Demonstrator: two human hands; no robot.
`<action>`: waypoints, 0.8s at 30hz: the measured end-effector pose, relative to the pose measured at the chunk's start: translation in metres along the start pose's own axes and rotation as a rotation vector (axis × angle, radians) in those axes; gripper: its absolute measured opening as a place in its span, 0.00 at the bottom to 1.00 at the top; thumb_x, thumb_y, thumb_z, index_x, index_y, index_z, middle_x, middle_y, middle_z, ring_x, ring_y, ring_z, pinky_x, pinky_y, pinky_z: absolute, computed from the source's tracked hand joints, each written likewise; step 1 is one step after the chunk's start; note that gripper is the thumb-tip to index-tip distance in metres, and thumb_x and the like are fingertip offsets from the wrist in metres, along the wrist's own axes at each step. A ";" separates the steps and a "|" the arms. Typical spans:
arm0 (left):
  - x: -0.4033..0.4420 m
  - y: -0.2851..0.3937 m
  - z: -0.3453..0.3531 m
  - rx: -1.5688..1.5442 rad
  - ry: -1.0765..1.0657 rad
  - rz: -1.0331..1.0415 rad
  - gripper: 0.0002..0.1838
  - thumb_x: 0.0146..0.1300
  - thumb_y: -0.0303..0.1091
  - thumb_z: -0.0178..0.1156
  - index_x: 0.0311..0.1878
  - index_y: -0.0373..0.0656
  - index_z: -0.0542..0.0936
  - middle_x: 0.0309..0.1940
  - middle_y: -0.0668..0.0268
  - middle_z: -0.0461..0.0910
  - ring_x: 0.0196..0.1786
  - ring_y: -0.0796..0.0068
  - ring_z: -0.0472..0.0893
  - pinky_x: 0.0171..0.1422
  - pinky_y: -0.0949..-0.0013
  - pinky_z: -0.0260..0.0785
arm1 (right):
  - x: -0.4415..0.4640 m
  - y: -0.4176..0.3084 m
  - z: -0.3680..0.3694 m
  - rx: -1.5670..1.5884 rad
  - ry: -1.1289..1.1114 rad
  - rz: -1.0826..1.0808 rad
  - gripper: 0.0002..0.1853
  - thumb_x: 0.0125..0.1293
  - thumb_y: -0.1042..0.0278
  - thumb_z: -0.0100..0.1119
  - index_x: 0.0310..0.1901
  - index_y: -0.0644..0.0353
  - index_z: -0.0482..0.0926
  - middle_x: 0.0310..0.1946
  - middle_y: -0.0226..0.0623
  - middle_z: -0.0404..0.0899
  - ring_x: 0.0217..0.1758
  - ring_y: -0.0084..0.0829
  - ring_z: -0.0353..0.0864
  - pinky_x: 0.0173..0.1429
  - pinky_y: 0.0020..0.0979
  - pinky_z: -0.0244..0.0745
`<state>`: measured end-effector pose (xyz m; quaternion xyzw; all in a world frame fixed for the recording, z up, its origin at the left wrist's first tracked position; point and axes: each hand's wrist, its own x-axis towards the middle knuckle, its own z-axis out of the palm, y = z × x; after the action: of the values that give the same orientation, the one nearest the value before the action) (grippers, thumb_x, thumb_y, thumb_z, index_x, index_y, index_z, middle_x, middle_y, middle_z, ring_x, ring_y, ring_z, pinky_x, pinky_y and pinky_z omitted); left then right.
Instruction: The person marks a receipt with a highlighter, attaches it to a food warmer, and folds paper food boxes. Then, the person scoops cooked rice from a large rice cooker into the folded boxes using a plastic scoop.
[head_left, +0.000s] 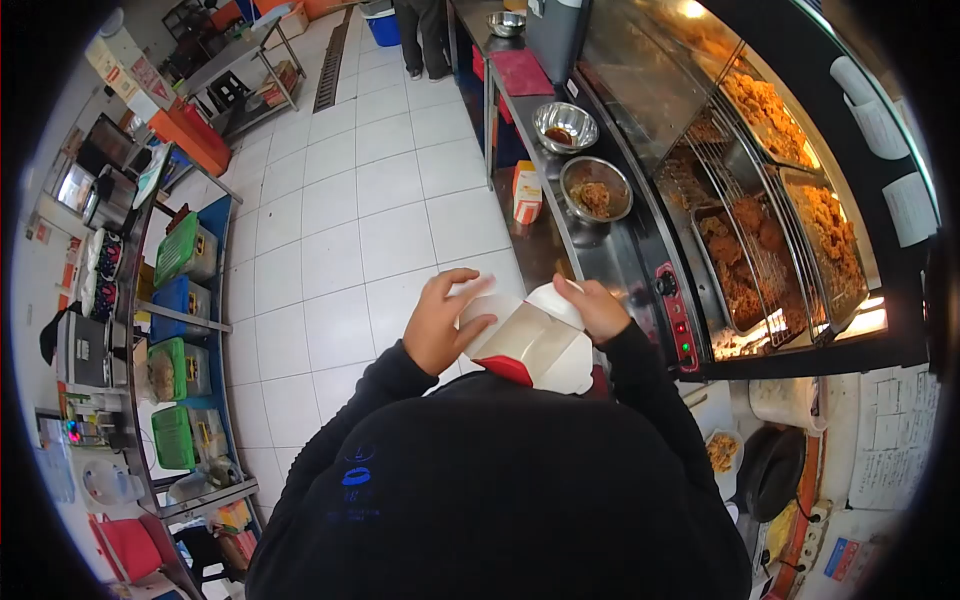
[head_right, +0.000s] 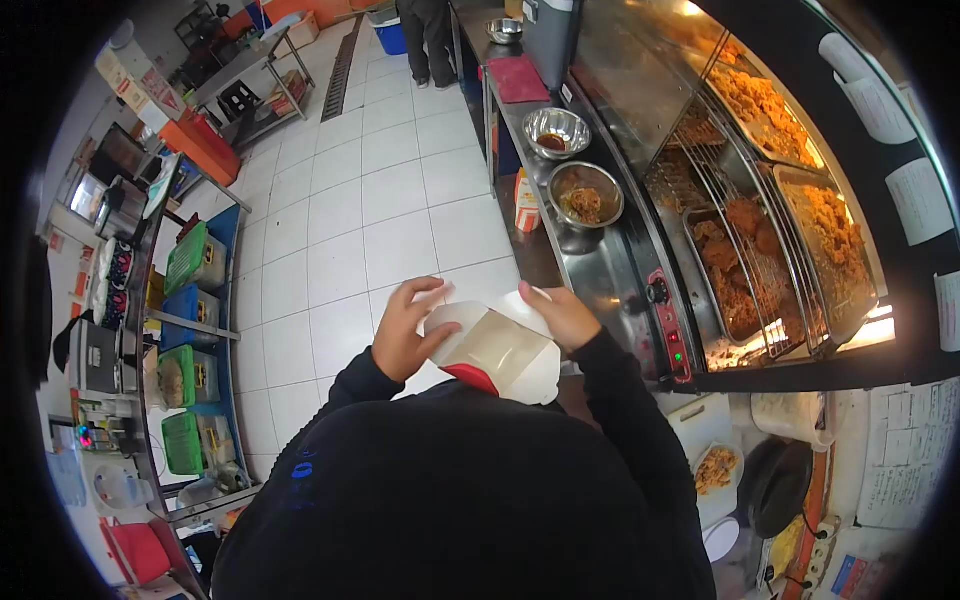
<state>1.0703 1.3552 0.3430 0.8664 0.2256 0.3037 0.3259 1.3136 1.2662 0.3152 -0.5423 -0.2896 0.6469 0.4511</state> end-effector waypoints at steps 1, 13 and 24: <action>0.000 0.003 0.001 0.297 0.065 0.259 0.20 0.53 0.28 0.66 0.51 0.45 0.78 0.49 0.59 0.75 0.52 0.65 0.75 0.53 0.63 0.69 | 0.010 0.012 -0.007 0.102 -0.036 0.040 0.23 0.71 0.50 0.47 0.44 0.65 0.78 0.39 0.37 0.80 0.39 0.25 0.81 0.42 0.26 0.75; 0.001 0.020 -0.017 0.386 -0.422 0.543 0.07 0.52 0.35 0.64 0.32 0.53 0.74 0.53 0.73 0.74 0.67 0.65 0.65 0.67 0.41 0.46 | 0.062 0.060 -0.025 0.571 -0.266 0.291 0.22 0.73 0.55 0.41 0.55 0.66 0.70 0.49 0.43 0.76 0.50 0.34 0.78 0.55 0.37 0.74; -0.013 -0.014 0.001 0.241 0.137 0.554 0.12 0.38 0.25 0.64 0.22 0.49 0.69 0.34 0.73 0.79 0.41 0.68 0.80 0.48 0.56 0.64 | 0.042 0.078 -0.013 0.826 -0.225 0.101 0.24 0.75 0.55 0.31 0.60 0.65 0.65 0.55 0.45 0.72 0.56 0.40 0.76 0.60 0.42 0.73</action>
<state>1.0590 1.3568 0.3279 0.9049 0.0365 0.4097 0.1097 1.3049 1.2692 0.2257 -0.2561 -0.0267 0.7850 0.5635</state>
